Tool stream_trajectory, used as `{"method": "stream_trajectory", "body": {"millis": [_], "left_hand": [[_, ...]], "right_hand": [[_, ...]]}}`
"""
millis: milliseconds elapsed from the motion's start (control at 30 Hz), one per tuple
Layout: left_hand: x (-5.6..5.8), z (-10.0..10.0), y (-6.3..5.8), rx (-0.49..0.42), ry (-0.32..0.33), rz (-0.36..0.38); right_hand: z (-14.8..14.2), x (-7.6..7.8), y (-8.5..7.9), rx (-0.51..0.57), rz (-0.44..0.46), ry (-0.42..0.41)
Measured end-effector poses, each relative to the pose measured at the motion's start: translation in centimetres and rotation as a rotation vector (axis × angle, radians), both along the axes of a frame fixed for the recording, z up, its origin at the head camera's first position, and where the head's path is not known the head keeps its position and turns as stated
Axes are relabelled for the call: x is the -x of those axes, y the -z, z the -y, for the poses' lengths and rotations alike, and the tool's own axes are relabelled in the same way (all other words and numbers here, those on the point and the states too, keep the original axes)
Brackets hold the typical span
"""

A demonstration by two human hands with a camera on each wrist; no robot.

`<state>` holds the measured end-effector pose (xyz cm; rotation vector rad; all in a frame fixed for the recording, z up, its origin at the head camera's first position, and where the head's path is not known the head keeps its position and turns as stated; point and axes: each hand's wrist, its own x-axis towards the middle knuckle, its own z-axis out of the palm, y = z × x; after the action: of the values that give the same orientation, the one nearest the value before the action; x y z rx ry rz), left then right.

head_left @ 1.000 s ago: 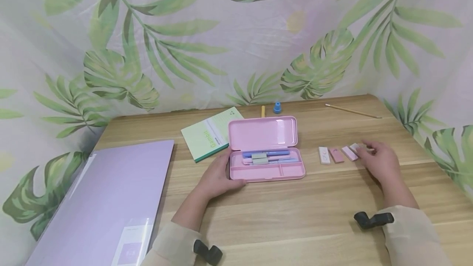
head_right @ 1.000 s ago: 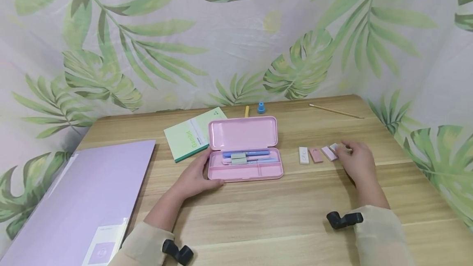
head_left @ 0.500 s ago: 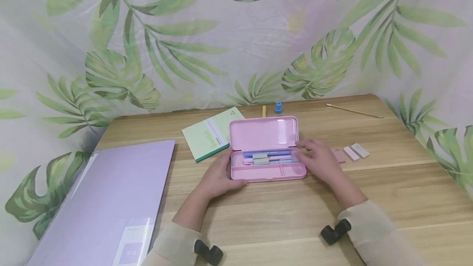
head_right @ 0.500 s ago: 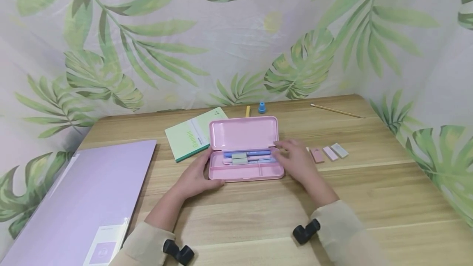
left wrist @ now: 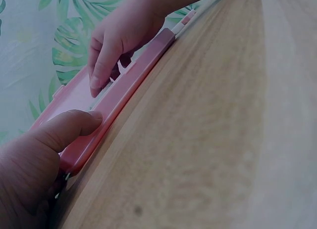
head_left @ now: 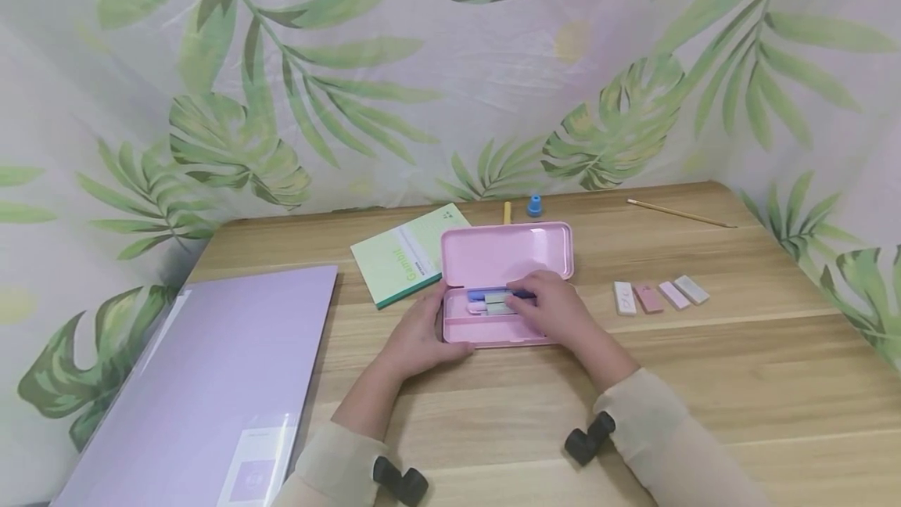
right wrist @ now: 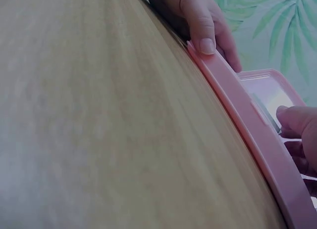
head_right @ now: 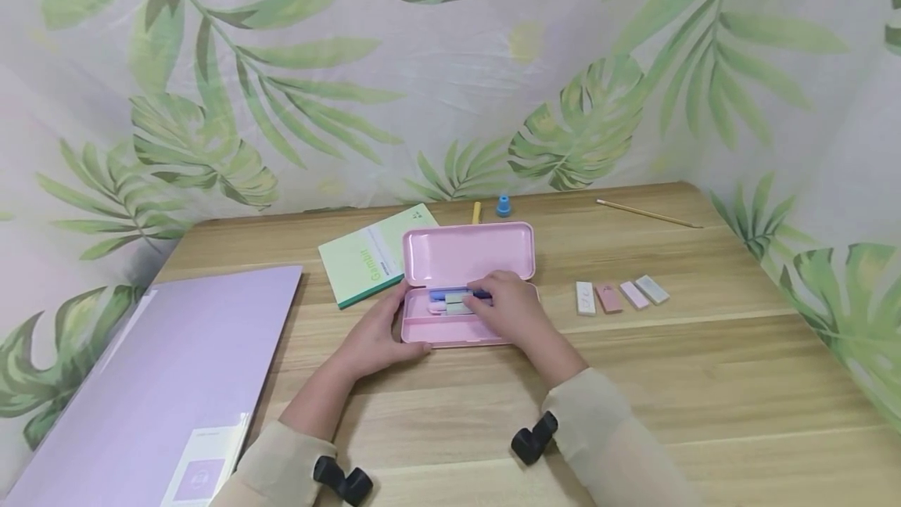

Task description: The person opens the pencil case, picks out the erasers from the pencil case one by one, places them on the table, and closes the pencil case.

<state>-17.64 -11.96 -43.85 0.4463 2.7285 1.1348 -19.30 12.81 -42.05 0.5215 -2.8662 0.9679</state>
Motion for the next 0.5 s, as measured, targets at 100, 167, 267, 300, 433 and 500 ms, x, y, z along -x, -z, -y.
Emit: {"method": "stream_trajectory", "body": {"millis": [100,167,267,300,433,500], "left_hand": [[-0.05,-0.03,-0.07,-0.001,-0.001,-0.003],[-0.05,-0.03,-0.10,0.002,-0.001,-0.001],[-0.03,-0.01,-0.07,0.008,0.000,0.002],[-0.03,-0.01,-0.06,0.009,0.000,0.002],[0.03,0.00,0.00,0.005,0.005,-0.005],[0.06,-0.01,-0.02,0.007,0.007,-0.007]], "right_hand": [[0.31,0.12,0.13,-0.057,-0.017,0.011],[0.41,0.16,0.17,-0.072,-0.021,0.014],[0.52,0.15,0.15,-0.051,0.005,0.013],[0.56,0.14,0.12,-0.032,0.020,0.009],[0.65,0.08,-0.03,0.049,0.081,-0.010],[0.67,0.08,-0.10,0.069,0.092,-0.016]]}}
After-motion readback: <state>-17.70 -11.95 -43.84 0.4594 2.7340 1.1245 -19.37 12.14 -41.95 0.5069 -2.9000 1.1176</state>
